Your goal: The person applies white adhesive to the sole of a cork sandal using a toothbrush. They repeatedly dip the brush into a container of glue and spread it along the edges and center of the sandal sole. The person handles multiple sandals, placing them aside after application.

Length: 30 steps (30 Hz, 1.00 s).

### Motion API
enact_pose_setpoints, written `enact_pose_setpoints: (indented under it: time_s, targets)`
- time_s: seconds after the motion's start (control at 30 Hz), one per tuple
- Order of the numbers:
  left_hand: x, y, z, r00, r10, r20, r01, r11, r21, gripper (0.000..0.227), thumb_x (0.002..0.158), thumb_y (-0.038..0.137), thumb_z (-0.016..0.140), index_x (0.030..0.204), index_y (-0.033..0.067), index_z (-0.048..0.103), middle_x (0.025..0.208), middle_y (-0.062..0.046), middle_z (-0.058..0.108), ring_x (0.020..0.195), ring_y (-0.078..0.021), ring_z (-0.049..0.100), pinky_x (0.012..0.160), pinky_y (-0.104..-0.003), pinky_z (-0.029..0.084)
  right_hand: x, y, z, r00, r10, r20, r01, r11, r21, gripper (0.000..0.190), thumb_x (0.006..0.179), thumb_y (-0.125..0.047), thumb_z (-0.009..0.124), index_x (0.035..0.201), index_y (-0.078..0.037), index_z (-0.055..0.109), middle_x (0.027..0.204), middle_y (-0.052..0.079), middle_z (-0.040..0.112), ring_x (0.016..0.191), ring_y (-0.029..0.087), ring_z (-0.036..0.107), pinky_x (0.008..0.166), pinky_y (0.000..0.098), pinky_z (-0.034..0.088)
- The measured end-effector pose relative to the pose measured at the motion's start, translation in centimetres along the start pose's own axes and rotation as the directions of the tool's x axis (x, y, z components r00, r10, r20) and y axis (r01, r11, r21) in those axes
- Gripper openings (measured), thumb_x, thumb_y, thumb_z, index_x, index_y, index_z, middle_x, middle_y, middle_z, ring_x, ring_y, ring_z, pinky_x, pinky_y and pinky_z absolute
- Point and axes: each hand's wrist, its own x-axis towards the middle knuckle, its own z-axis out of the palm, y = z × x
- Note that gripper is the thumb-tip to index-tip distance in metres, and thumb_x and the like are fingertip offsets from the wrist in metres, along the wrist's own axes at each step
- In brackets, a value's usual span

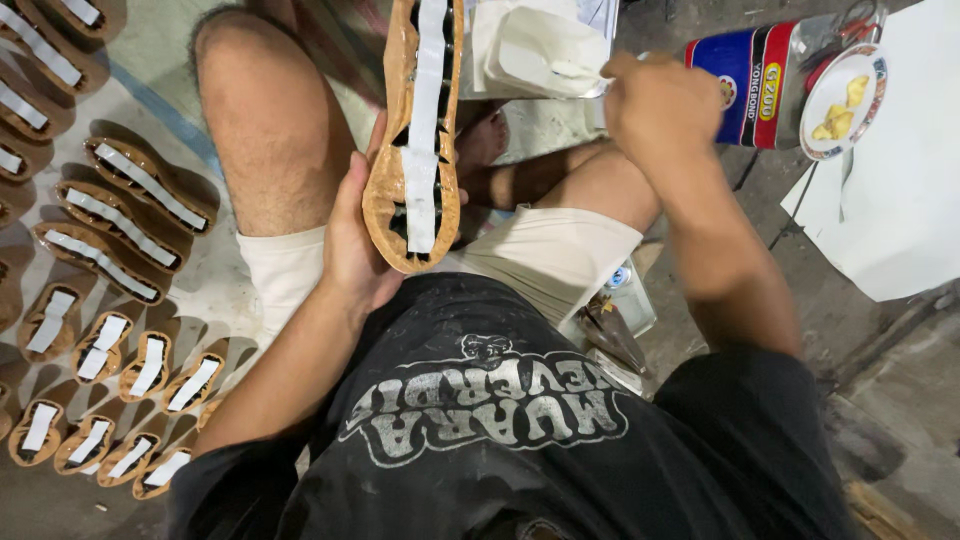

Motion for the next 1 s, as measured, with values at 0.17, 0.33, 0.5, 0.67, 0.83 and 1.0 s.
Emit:
enact_pose_setpoints:
  time_s: [0.17,0.33,0.5,0.67,0.83,1.0]
  targets:
    - [0.7,0.3,0.2,1.000,0.013,-0.001,-0.013,0.997,0.080,0.069,0.109,0.053,0.030,0.169,0.0209,0.015,0.147,-0.017,0.054,0.120,-0.0341,0.060,0.103,-0.048,0.052,-3.8,-1.0,-6.8,0.975,0.104,0.194,-0.114,0.993,0.039,0.020,0.091,-0.026,0.070,0.106,-0.020,0.082,0.089,0.013,0.076,0.076,0.033,0.070,0.062,0.0458,0.051]
    - [0.8,0.0,1.4,0.978,0.168,0.120,-0.195,0.945,0.264,0.069,0.114,0.043,0.030,0.170,0.0065,0.011,0.170,-0.016,0.035,0.151,-0.0281,0.043,0.125,-0.041,0.039,-6.6,-5.2,-9.5,0.971,0.161,0.178,-0.239,0.586,0.775,0.021,0.098,-0.009,0.071,0.119,-0.009,0.076,0.106,0.009,0.075,0.091,0.014,0.069,0.076,0.0263,0.051]
    - [-0.1,-0.2,3.0,0.949,0.250,0.192,-0.314,0.804,0.506,0.067,0.117,0.038,0.026,0.169,-0.0017,0.010,0.173,-0.018,0.030,0.159,-0.0257,0.036,0.134,-0.036,0.027,-8.9,-11.4,-6.9,0.985,0.163,0.063,-0.097,0.209,0.973,0.019,0.095,0.006,0.073,0.114,0.003,0.073,0.103,0.009,0.070,0.091,0.014,0.062,0.081,0.0247,0.048]
    - [-1.0,-0.1,4.4,0.944,0.245,0.220,-0.324,0.813,0.485,0.063,0.118,0.033,0.026,0.169,-0.0014,0.012,0.173,-0.019,0.031,0.159,-0.0239,0.035,0.134,-0.035,0.027,-8.0,-13.3,-6.3,0.980,0.170,-0.101,0.052,0.270,0.961,0.012,0.099,0.007,0.070,0.111,0.003,0.069,0.103,0.009,0.069,0.092,0.015,0.062,0.079,0.0240,0.048]
    - [-1.4,0.2,4.8,0.937,0.243,0.250,-0.334,0.830,0.446,0.063,0.119,0.033,0.028,0.170,-0.0015,0.013,0.169,-0.017,0.033,0.155,-0.0206,0.036,0.132,-0.032,0.026,-7.1,-13.1,-7.0,0.955,0.119,-0.271,0.209,0.378,0.902,0.014,0.096,0.009,0.072,0.109,0.004,0.068,0.102,0.013,0.069,0.088,0.018,0.063,0.076,0.0259,0.051]
    - [-1.4,0.3,4.9,0.948,0.231,0.220,-0.305,0.857,0.415,0.064,0.118,0.032,0.030,0.170,-0.0013,0.012,0.171,-0.017,0.035,0.154,-0.0207,0.038,0.132,-0.034,0.028,-7.2,-12.2,-7.7,0.915,-0.055,-0.400,0.381,0.448,0.809,0.017,0.090,0.011,0.074,0.104,0.001,0.071,0.098,0.015,0.069,0.085,0.023,0.067,0.070,0.0288,0.053]
